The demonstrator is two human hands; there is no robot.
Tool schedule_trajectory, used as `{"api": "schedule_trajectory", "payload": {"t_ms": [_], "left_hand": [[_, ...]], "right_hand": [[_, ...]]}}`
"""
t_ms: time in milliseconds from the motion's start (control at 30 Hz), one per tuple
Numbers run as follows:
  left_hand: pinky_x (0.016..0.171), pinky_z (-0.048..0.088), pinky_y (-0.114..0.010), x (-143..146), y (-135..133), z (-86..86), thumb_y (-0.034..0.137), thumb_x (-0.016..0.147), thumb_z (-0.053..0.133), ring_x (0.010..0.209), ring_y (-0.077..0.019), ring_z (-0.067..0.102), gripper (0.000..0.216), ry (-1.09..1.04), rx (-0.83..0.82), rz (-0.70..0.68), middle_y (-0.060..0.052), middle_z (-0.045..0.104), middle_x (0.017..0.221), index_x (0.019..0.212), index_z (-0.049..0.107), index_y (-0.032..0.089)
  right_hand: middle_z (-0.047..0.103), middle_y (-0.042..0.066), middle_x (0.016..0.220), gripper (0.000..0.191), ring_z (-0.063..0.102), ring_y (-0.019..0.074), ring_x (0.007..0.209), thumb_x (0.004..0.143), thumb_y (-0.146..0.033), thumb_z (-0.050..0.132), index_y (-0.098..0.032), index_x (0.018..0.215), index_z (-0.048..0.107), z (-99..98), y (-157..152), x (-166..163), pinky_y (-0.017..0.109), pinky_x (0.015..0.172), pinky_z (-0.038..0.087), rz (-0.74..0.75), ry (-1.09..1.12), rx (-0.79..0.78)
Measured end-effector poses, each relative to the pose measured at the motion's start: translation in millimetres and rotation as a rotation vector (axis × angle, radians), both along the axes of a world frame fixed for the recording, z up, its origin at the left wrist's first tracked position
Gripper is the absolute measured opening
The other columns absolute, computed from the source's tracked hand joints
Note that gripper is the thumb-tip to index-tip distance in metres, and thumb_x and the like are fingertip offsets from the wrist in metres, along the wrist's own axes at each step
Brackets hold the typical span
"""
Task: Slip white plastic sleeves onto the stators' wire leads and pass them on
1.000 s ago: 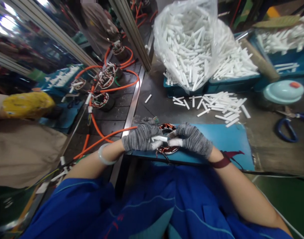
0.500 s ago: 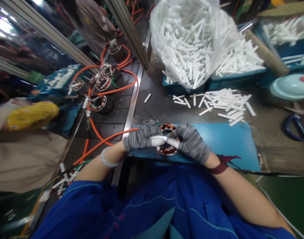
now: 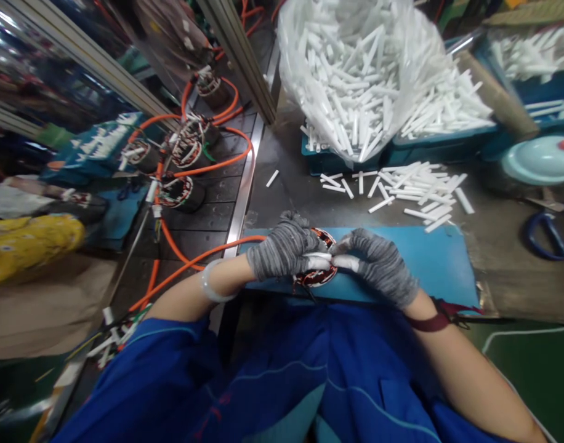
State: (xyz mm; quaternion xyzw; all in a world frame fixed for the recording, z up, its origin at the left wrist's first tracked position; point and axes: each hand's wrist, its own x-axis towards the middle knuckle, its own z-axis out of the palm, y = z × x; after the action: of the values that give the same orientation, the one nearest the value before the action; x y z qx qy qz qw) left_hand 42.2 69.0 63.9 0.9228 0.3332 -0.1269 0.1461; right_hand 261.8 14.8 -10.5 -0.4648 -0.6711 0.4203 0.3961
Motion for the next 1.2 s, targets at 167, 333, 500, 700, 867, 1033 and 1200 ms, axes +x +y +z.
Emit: {"api": "schedule_trajectory", "payload": {"t_ms": [167, 333, 500, 700, 867, 1033, 1200], "left_hand": [[0.096, 0.045, -0.041, -33, 17, 3.4, 0.069, 0.097, 0.052, 0.109, -0.0268, 0.067, 0.058, -0.335, 0.023, -0.108, -0.010, 0.076, 0.122, 0.124, 0.073, 0.022], [0.104, 0.049, -0.039, -97, 32, -34.4, 0.072, 0.084, 0.070, 0.121, -0.0259, 0.068, 0.071, -0.532, -0.100, -0.198, -0.010, 0.067, 0.143, 0.139, 0.064, 0.027], [0.106, 0.055, -0.038, -111, 0, -82.2, 0.053, 0.093, 0.070, 0.133, -0.0252, 0.064, 0.061, -0.683, -0.034, -0.096, -0.015, 0.063, 0.147, 0.144, 0.058, 0.022], [0.088, 0.064, -0.049, -56, -74, -92.1, 0.056, 0.095, 0.066, 0.108, -0.0374, 0.076, 0.057, -0.279, 0.482, 0.410, -0.027, 0.070, 0.131, 0.129, 0.066, 0.010], [0.106, 0.057, -0.051, -53, -75, -58.0, 0.047, 0.097, 0.064, 0.133, -0.0362, 0.063, 0.056, -0.432, 0.270, 0.393, -0.026, 0.062, 0.143, 0.139, 0.058, 0.010], [0.121, 0.044, -0.049, -99, -55, -57.1, 0.034, 0.103, 0.057, 0.148, -0.0276, 0.048, 0.054, -0.691, -0.073, 0.234, -0.017, 0.052, 0.157, 0.154, 0.045, 0.021], [0.107, 0.057, -0.035, -91, -63, -72.6, 0.037, 0.105, 0.054, 0.127, -0.0214, 0.067, 0.046, -0.585, 0.017, 0.286, -0.010, 0.070, 0.137, 0.149, 0.054, 0.022]], "right_hand": [[0.078, 0.003, 0.096, 0.038, 0.073, 0.0237, 0.090, 0.085, -0.061, 0.076, -0.026, 0.100, 0.073, -5.4, -17, 6, 0.037, 0.083, 0.059, -0.034, -0.089, 0.002], [0.074, 0.004, 0.080, 0.054, 0.070, 0.0217, 0.070, 0.087, -0.077, 0.061, -0.024, 0.090, 0.069, -10.9, -22, -1, 0.032, 0.062, 0.053, 0.102, -0.328, -0.025], [0.075, 0.009, 0.085, 0.048, 0.071, 0.0240, 0.077, 0.096, -0.067, 0.055, -0.022, 0.095, 0.072, -13.7, -7, -9, 0.034, 0.070, 0.053, 0.062, -0.568, 0.115], [0.073, 0.018, 0.124, 0.043, 0.064, 0.0336, 0.118, 0.106, -0.042, 0.042, -0.018, 0.124, 0.072, -9.6, 40, -14, 0.048, 0.101, 0.049, -0.174, -0.873, 0.237], [0.067, 0.019, 0.139, 0.037, 0.052, 0.0390, 0.135, 0.099, -0.034, 0.055, -0.013, 0.124, 0.072, -31.4, 92, -9, 0.059, 0.115, 0.035, -0.120, -0.968, 0.214], [0.073, 0.016, 0.121, 0.039, 0.062, 0.0353, 0.118, 0.097, -0.042, 0.058, -0.016, 0.123, 0.072, -34.8, 85, 12, 0.054, 0.105, 0.044, -0.250, -0.829, 0.196], [0.076, 0.008, 0.096, 0.041, 0.070, 0.0279, 0.088, 0.089, -0.057, 0.067, -0.024, 0.111, 0.074, -9.8, 27, 20, 0.045, 0.085, 0.055, -0.401, -0.458, 0.146]]}}
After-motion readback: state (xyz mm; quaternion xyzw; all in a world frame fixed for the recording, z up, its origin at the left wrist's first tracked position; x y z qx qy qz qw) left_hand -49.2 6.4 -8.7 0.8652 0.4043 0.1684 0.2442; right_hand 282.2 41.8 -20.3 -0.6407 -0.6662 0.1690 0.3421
